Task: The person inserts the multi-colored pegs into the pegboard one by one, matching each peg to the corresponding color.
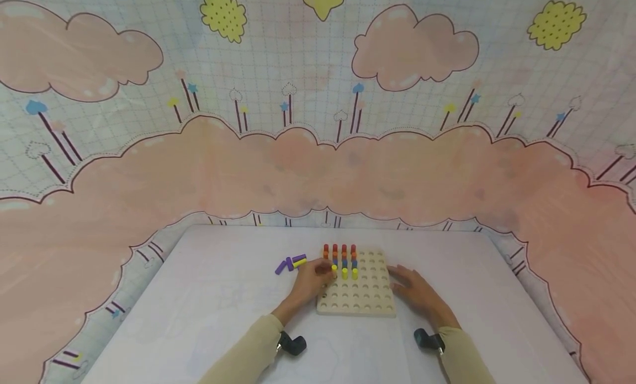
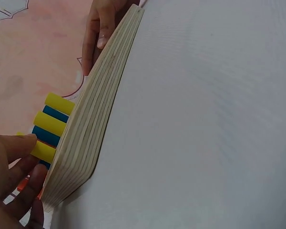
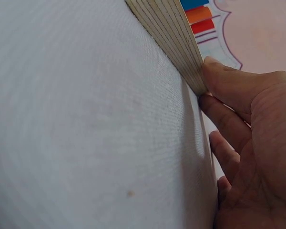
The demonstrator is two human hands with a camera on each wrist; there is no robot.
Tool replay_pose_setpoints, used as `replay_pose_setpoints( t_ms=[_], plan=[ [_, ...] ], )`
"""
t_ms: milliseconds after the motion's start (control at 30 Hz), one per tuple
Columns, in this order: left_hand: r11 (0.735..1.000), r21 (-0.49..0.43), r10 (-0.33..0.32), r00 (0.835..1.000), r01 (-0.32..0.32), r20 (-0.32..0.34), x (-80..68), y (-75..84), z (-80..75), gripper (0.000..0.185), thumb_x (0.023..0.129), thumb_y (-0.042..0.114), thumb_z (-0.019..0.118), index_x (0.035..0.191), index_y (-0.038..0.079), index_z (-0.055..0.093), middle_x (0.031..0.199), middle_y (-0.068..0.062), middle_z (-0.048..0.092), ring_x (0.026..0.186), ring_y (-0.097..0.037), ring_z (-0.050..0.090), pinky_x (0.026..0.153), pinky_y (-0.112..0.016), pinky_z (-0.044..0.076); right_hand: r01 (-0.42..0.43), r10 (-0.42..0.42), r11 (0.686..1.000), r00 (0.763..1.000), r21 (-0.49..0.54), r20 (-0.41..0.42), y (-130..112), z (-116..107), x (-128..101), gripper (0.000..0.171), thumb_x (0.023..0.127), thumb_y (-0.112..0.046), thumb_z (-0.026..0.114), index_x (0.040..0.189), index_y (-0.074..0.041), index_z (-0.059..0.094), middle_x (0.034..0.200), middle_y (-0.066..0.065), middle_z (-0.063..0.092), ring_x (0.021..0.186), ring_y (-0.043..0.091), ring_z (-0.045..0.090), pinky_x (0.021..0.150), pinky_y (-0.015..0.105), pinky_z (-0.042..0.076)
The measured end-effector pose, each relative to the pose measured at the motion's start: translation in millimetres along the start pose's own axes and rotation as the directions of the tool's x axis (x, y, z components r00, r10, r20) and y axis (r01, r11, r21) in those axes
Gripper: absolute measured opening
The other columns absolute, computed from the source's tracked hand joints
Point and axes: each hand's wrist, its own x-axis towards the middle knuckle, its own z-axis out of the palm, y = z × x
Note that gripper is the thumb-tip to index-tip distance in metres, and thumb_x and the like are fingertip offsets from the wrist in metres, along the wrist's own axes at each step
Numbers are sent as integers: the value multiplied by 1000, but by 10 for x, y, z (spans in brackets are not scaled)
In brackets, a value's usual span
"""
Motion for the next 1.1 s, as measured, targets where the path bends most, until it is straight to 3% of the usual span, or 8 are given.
replay_pose_setpoints(
  t_ms=[467, 633, 833, 1100],
  plan=[
    [998, 46, 29, 999, -30, 17, -20, -41, 19, 21, 90, 19, 71, 110, 12, 71, 100, 2, 71, 90, -7, 63, 84, -28, 53, -18, 18, 1000, 1000, 10, -8, -1, 23, -15, 63, 92, -45, 63, 148, -23, 44, 163, 20, 18, 148, 50, 4, 112, 72, 2],
    [998, 60, 7, 999, -9, 32, -37, -41, -17, 22, 91, 22, 70, 112, 14, 71, 101, 4, 71, 91, -6, 63, 84, -27, 53, -1, 1, 1000, 1000, 8, -6, -11, 33, -20, 63, 93, -43, 62, 149, -21, 43, 162, 21, 18, 148, 51, 5, 112, 72, 4],
    [1000, 25, 16, 1000, -16, 0, -28, -44, -176, 22, 92, 22, 67, 112, 13, 70, 99, 3, 69, 91, -8, 60, 78, -24, 51, 2, -2, 1000, 1000, 0, -12, 5, 33, -19, 63, 93, -45, 62, 148, -22, 43, 163, 20, 18, 148, 50, 5, 112, 72, 4],
    [995, 82, 57, 994, -50, -94, 5, -150, -455, 22, 90, 17, 71, 110, 7, 70, 100, -3, 71, 91, -13, 65, 81, -24, 54, -16, 16, 1000, 1000, 13, -7, 21, 32, -19, 65, 91, -48, 63, 148, -23, 44, 163, 20, 18, 148, 50, 5, 112, 72, 5]
  ],
)
